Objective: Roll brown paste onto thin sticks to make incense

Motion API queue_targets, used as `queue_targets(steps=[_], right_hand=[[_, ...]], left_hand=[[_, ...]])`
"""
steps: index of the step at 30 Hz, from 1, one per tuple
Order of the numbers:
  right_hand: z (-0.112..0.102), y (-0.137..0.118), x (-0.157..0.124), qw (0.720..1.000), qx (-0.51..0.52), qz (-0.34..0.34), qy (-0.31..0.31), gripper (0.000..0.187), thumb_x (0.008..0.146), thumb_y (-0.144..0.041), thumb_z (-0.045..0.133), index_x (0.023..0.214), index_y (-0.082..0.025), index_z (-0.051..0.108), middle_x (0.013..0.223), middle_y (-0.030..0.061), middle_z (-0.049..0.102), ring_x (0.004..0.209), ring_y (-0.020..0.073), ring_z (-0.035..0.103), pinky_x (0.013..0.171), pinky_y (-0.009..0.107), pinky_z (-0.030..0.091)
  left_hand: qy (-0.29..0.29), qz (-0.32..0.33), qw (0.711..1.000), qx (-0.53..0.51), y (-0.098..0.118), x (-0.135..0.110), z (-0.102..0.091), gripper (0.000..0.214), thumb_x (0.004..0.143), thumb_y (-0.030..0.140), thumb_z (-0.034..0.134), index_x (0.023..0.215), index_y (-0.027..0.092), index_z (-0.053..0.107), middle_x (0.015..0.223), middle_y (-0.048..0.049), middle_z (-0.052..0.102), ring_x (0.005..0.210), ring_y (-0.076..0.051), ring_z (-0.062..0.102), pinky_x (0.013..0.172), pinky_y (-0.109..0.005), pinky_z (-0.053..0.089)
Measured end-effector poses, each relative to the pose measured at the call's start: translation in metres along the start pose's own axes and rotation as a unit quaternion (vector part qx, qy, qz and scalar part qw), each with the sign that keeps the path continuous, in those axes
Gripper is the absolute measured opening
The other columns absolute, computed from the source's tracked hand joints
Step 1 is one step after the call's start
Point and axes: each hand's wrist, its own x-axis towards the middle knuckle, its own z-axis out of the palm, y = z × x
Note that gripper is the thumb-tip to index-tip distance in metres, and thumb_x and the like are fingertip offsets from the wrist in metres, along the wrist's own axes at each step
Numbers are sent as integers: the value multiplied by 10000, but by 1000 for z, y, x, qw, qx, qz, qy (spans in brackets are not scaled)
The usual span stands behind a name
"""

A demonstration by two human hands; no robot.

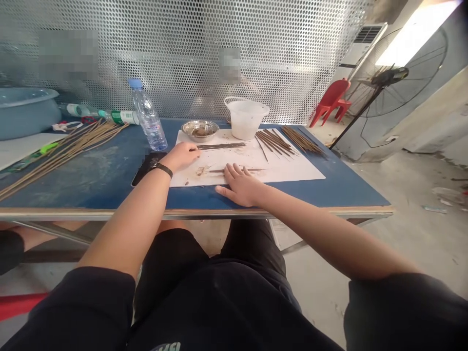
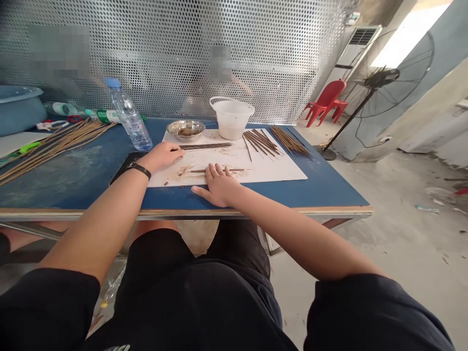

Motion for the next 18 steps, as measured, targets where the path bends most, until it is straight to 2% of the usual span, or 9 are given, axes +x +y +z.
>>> queue_targets(steps=[7, 10, 13, 18], right_hand=[[-9, 19, 69, 999, 2, 37, 7, 1033, 1004, -741, 59, 1707, 15, 77, 1788, 209, -31, 1663, 387, -32, 1324, 594, 93], [-11, 21, 79, 999, 7, 49, 1, 1020, 1009, -737, 87, 1710, 4, 78, 1791, 202, -16, 1664, 375, -33, 1327, 584, 94], [-10, 15, 64, 1000, 0, 29, 7, 1058, 995, -762, 73, 1704, 22, 105, 1788, 219, 26, 1663, 388, -5, 1329, 586, 99], [-1, -1, 9, 1000, -7, -28, 5, 1148, 964, -819, 51, 1684, 69, 148, 1772, 263, 85, 1654, 425, 57, 1333, 589, 121]], left_hand=[[-11, -16, 1000, 3, 1, 1, 0, 338, 866, 517, 607, 707, 228, 681, 707, -53, 681, 672, -229, 567, 610, -334, 378], [-8, -14, 1000, -2, 2, 1, 0, 322, 854, 504, 621, 698, 229, 679, 720, -55, 691, 687, -232, 578, 618, -334, 384], [-1, -12, 1000, -5, 2, 0, 0, 306, 841, 491, 639, 695, 227, 693, 728, -62, 706, 691, -236, 585, 628, -337, 392], [6, -3, 1000, -14, 2, 1, 2, 280, 831, 463, 656, 689, 226, 702, 748, -64, 729, 714, -237, 600, 647, -331, 405]])
